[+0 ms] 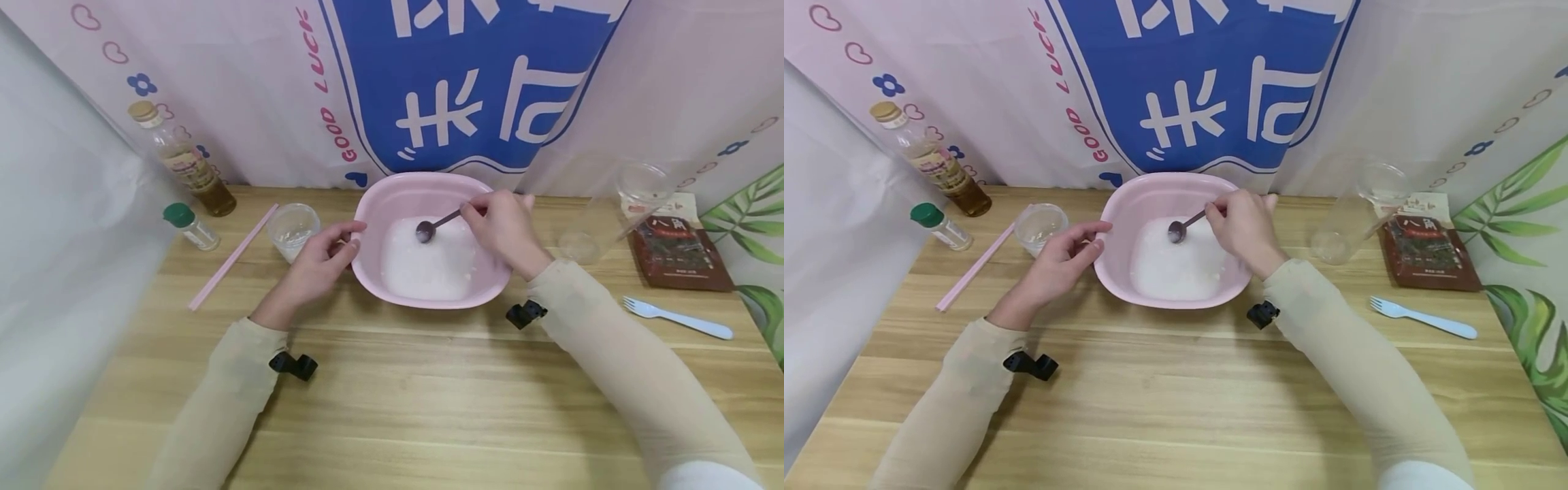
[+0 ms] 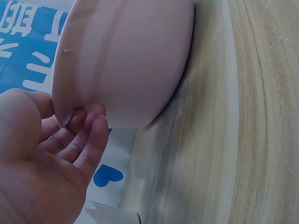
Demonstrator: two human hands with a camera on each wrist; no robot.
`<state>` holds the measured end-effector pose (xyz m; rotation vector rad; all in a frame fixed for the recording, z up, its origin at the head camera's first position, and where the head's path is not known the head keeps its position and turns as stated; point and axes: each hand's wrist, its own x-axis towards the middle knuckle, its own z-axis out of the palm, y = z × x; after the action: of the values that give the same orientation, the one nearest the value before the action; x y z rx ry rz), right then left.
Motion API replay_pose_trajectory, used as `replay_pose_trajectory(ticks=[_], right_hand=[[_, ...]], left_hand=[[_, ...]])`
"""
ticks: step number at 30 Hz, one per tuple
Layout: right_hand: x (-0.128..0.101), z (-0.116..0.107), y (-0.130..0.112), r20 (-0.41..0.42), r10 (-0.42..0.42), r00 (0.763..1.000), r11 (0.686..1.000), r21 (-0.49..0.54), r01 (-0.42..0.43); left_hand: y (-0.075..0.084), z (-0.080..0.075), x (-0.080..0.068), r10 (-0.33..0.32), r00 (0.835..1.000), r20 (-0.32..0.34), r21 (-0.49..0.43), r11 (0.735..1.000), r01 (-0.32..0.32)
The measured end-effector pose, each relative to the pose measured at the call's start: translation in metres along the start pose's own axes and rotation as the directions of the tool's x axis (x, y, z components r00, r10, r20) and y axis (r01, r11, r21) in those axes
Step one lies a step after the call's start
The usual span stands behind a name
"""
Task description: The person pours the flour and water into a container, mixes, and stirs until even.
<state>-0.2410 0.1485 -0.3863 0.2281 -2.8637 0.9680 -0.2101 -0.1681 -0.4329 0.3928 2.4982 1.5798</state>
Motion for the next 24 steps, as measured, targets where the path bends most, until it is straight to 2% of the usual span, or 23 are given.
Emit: replay_pose_trajectory(ticks=[5, 11, 18, 24], right_hand=[[-0.005, -0.010, 0.003, -0.015, 0.006, 1.000, 0.997, 0.071, -0.005], [-0.002, -0.002, -0.006, 0.027, -0.032, 0.999, 0.996, 0.088, 0.029], [0.005, 0.010, -0.007, 0.081, -0.010, 0.997, 1.000, -0.028, 0.012], [0.004, 0.004, -0.005, 0.101, -0.012, 0.995, 0.994, -0.107, 0.023]], left_hand=[[0.001, 0.001, 0.000, 0.006, 1.000, -0.004, 0.004, 1.000, -0.006], [0.001, 0.002, -0.001, 0.008, 1.000, -0.006, -0.007, 1.000, -0.008], [0.002, 0.002, -0.002, 0.014, 1.000, 0.000, -0.008, 1.000, -0.014], [0.002, 0.001, -0.001, 0.015, 1.000, -0.005, 0.001, 1.000, -0.015]])
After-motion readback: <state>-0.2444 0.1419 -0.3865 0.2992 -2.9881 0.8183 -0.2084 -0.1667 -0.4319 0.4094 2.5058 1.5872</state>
